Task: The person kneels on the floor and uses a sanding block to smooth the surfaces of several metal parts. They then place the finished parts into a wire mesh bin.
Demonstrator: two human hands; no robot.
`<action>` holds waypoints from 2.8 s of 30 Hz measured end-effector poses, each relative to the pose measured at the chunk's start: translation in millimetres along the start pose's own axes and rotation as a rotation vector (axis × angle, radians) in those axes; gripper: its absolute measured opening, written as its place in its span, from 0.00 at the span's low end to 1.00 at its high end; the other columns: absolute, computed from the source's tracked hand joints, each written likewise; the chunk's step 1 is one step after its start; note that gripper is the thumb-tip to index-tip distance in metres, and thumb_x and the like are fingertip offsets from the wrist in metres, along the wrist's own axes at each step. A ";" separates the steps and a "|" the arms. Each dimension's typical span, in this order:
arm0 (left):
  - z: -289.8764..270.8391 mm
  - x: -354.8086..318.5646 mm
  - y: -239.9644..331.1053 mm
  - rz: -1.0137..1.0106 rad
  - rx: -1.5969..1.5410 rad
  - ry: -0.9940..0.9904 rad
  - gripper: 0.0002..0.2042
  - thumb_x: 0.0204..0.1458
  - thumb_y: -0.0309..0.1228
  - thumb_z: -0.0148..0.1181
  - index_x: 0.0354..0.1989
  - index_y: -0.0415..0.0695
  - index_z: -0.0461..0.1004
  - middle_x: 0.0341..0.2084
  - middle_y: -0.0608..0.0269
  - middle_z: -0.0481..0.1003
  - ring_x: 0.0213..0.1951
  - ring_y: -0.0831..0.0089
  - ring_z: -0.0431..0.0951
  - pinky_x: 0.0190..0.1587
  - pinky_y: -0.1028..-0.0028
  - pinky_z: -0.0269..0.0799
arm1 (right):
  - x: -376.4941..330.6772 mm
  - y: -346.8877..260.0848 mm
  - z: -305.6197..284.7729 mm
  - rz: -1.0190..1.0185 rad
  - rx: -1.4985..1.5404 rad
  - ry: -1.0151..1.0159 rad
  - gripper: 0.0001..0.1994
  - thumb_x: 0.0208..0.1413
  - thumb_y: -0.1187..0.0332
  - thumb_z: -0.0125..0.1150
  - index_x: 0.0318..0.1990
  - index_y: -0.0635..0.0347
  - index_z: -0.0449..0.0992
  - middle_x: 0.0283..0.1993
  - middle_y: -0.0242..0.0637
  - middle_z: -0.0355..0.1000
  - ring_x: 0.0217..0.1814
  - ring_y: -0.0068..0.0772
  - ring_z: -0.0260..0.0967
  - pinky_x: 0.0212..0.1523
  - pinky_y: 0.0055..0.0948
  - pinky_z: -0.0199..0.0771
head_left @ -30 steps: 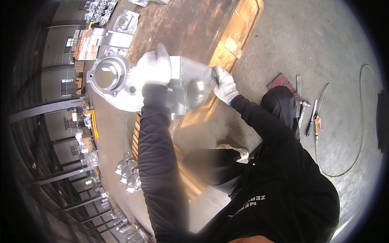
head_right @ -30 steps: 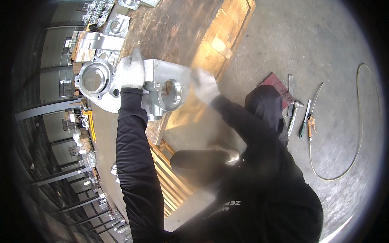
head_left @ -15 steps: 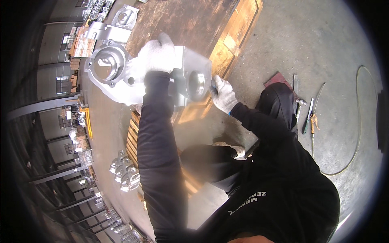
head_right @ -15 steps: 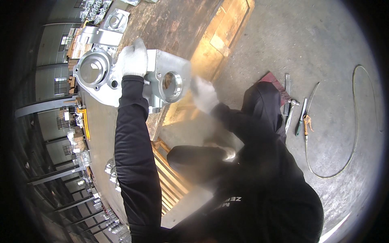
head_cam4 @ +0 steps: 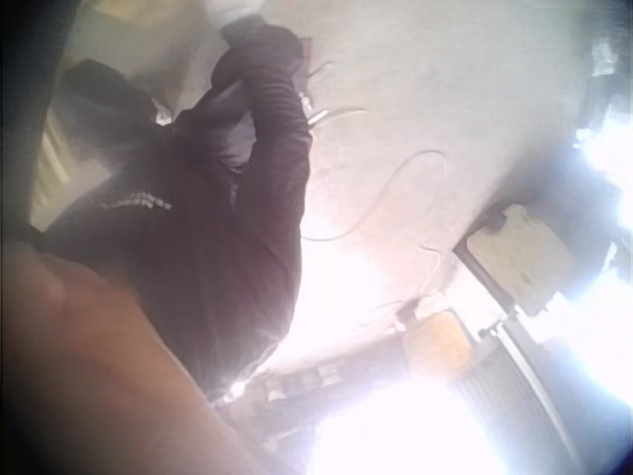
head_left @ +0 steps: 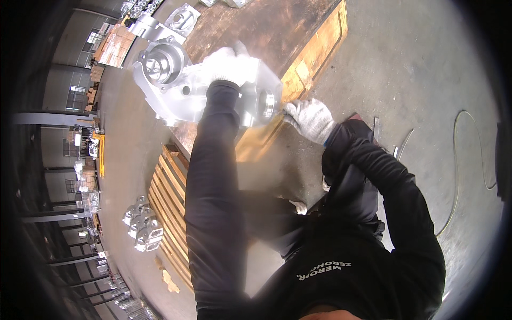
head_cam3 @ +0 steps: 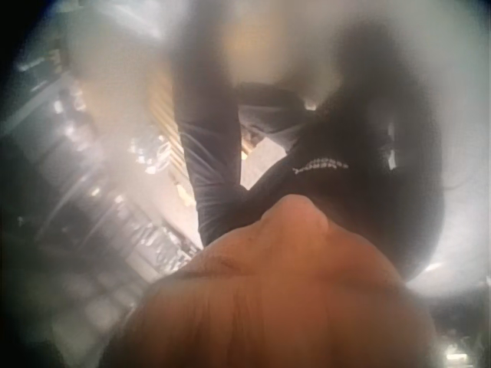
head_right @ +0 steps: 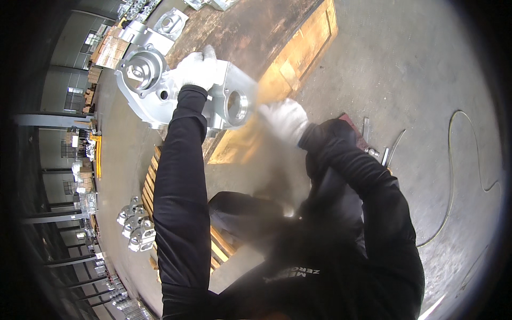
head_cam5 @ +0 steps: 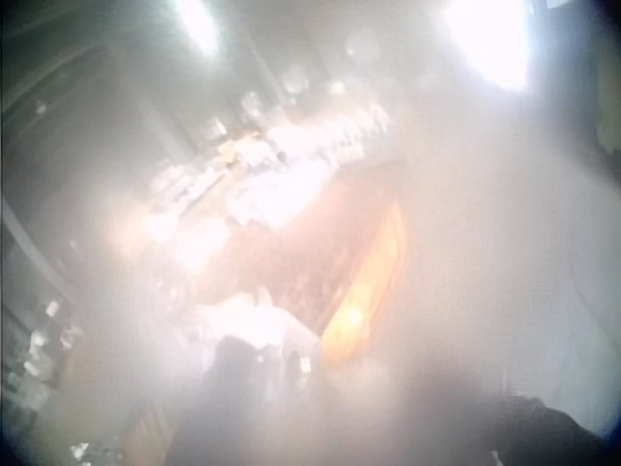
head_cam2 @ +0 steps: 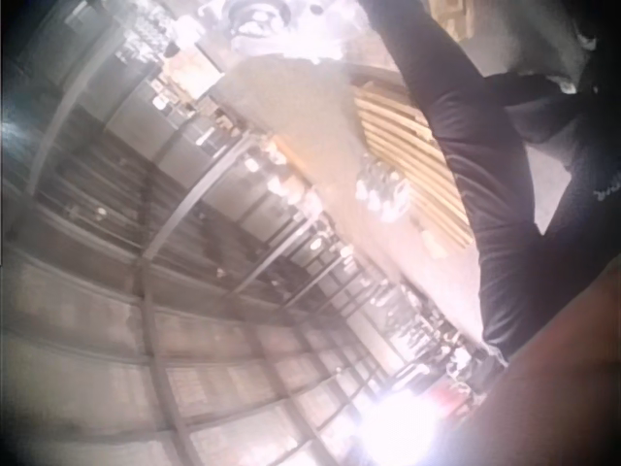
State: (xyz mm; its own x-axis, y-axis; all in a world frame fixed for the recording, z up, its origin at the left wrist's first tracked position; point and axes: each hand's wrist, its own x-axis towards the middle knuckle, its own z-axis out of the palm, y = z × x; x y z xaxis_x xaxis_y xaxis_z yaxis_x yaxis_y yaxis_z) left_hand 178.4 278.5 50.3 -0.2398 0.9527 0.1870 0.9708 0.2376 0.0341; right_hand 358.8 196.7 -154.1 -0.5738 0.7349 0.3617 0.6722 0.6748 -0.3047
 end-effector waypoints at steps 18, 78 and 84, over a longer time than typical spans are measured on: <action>15.4 7.7 -12.7 0.110 0.015 0.000 0.31 0.64 0.56 0.41 0.39 0.42 0.85 0.40 0.41 0.82 0.47 0.43 0.82 0.56 0.54 0.72 | 29.4 20.3 -29.8 -0.149 0.170 -0.131 0.21 0.56 0.63 0.59 0.58 0.51 0.74 0.43 0.47 0.78 0.42 0.50 0.79 0.44 0.49 0.76; 87.6 -274.5 -5.7 -0.048 -1.557 -0.140 0.40 0.50 0.38 0.75 0.71 0.39 0.61 0.61 0.52 0.73 0.55 0.62 0.78 0.58 0.65 0.75 | -26.4 80.4 -235.2 0.216 0.798 -0.398 0.16 0.53 0.70 0.73 0.48 0.67 0.80 0.43 0.36 0.80 0.46 0.29 0.76 0.52 0.29 0.75; 125.6 -334.8 -81.2 -0.394 -1.680 -0.249 0.18 0.58 0.24 0.64 0.57 0.33 0.76 0.47 0.54 0.82 0.47 0.66 0.82 0.54 0.67 0.77 | -5.6 -0.2 -106.7 0.182 1.134 -0.430 0.34 0.63 0.62 0.66 0.72 0.66 0.61 0.53 0.42 0.79 0.54 0.31 0.76 0.61 0.30 0.73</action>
State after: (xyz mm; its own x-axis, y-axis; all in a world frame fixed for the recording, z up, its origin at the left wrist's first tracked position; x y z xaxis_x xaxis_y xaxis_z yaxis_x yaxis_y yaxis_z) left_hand 178.4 -35.9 -138.4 -0.2841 0.9333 -0.2197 -0.2244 0.1581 0.9616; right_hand 411.9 185.2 -62.0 -0.7663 0.6422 -0.0211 0.0940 0.0795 -0.9924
